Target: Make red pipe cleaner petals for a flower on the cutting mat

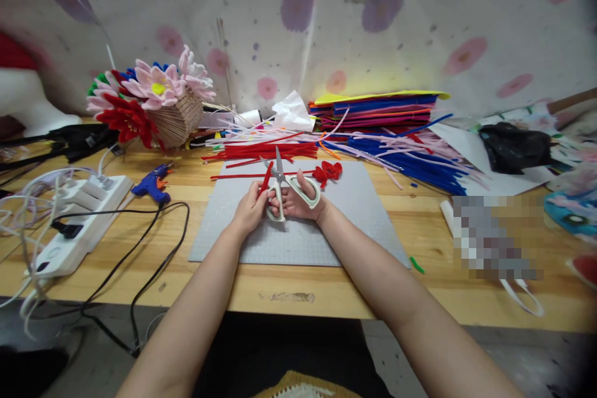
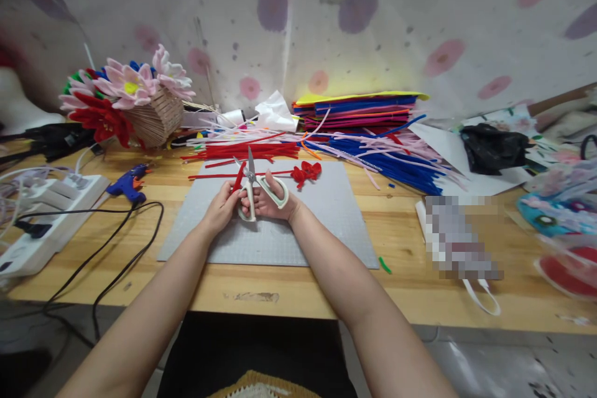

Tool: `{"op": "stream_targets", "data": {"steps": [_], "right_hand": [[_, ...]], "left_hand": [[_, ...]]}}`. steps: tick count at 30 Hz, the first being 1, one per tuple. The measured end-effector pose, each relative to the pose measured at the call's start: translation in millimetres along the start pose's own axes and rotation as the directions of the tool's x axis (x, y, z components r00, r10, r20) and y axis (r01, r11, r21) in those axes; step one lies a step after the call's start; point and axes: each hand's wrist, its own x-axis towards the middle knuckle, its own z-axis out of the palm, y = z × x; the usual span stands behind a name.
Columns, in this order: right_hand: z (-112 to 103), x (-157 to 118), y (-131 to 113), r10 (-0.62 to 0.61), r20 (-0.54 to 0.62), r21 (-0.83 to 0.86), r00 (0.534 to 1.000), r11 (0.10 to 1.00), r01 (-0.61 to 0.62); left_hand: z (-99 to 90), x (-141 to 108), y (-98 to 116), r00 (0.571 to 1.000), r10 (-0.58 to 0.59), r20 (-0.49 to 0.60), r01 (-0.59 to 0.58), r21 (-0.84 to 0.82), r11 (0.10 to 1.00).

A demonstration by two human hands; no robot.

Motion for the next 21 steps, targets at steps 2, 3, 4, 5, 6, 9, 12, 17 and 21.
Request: {"op": "stream_targets", "data": {"steps": [2,3,4,5,6,9,12,17,21], "right_hand": [[0,0,1,0.01,0.033,0.002,0.999,1.0,-0.01],[0,-1,1,0.024,0.05,-0.001,0.998,1.0,-0.023],[0,-2,1,0.035,0.067,-0.007,0.997,0.999,-0.035],[0,-2,1,0.038,0.079,-0.012,0.996,0.999,-0.037],[0,-3,1,0.031,0.085,-0.014,0.996,0.999,-0.03],[-1,-6,0,-0.016,0.071,-0.009,0.997,1.0,0.016],[-3,-8,-1,-0.009,0.063,-0.021,0.998,1.0,0.011],[-6,-9,-1,-0.016,0.057,-0.034,0.998,0.999,0.018],[-6,-9,0,-0.074,0.016,-0.028,0.997,0.997,0.075]], "left_hand": [[-0.6,-2,4,0.996,0.088,0.01,-0.089,0.115,0.989],[-1.4,-3,5,0.991,0.13,0.017,-0.131,0.173,0.976],[-2.3,-3,5,0.988,0.154,0.016,-0.154,0.216,0.964],[-3.4,-3,6,0.986,0.166,0.029,-0.168,0.246,0.955],[-4.5,-3,5,0.983,0.175,0.049,-0.182,0.264,0.947],[-8.0,-3,5,0.973,0.205,0.106,-0.228,0.288,0.93],[-11.9,-3,5,0.963,0.229,0.146,-0.264,0.311,0.913],[-15.2,-3,7,0.951,0.214,0.222,-0.29,0.409,0.865],[-12.0,-2,5,0.958,0.182,0.223,-0.266,0.448,0.854]]}}
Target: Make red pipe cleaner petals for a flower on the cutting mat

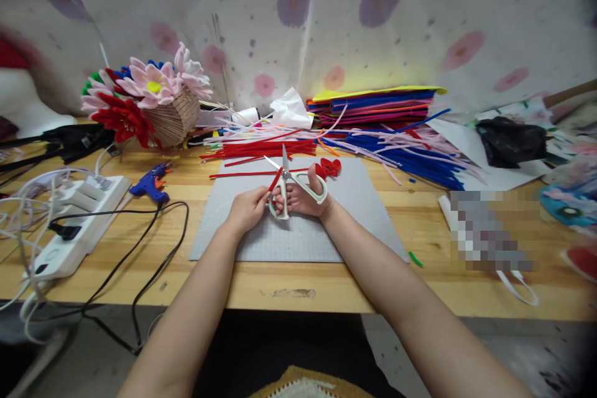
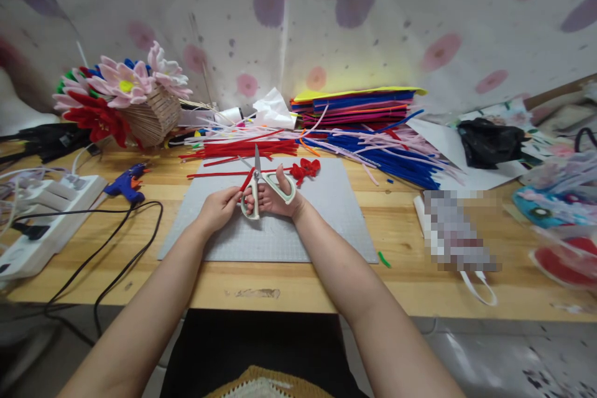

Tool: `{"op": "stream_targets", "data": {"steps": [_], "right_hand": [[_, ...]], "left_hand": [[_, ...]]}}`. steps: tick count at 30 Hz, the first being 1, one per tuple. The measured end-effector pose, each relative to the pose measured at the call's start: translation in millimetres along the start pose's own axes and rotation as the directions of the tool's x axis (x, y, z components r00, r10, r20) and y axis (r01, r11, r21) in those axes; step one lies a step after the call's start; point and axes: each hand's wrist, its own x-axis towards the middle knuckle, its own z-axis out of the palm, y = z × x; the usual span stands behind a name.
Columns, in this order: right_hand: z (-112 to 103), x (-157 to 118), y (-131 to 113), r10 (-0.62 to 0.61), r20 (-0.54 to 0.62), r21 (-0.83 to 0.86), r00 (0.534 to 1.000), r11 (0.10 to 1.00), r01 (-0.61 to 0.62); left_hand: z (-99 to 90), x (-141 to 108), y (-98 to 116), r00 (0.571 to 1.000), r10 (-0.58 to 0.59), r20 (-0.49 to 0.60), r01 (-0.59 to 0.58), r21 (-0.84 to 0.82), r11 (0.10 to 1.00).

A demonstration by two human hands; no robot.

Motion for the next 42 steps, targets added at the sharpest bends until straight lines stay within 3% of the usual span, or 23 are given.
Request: {"op": "stream_targets", "data": {"steps": [12,18,22,26,32,34,37,42], "right_hand": [[11,0,3,-0.013,-0.071,0.035,0.997,0.999,0.016],[3,-4,-7,-0.109,-0.226,0.085,0.968,0.988,0.131],[5,-11,-14,-0.141,-0.256,0.082,0.956,0.982,0.167],[4,-23,-26,-0.269,-0.296,0.062,0.916,0.952,0.3],[-10,-37,-39,-0.433,-0.389,-0.002,0.813,0.883,0.47],[-12,-34,-36,-0.426,-0.383,0.023,0.82,0.883,0.469],[-11,-25,-28,-0.367,-0.334,0.07,0.868,0.909,0.411],[-8,-18,-20,-0.25,-0.272,0.056,0.929,0.96,0.274]], "left_hand": [[6.2,4,-2,1.0,0.004,-0.008,-0.004,0.049,0.999],[7.8,-1,-3,0.998,0.012,0.055,-0.022,0.197,0.98],[6.7,0,-1,0.998,0.066,-0.023,-0.058,0.253,0.966],[6.8,2,-4,0.987,0.146,-0.061,-0.124,0.278,0.953],[5.7,14,-6,0.974,0.185,-0.13,-0.143,0.276,0.95],[3.8,23,-7,0.971,0.197,-0.139,-0.166,0.204,0.965],[0.2,40,-17,0.967,0.177,-0.183,-0.148,0.164,0.975],[-8.3,64,-45,0.989,0.006,-0.144,0.041,0.32,0.946]]}}
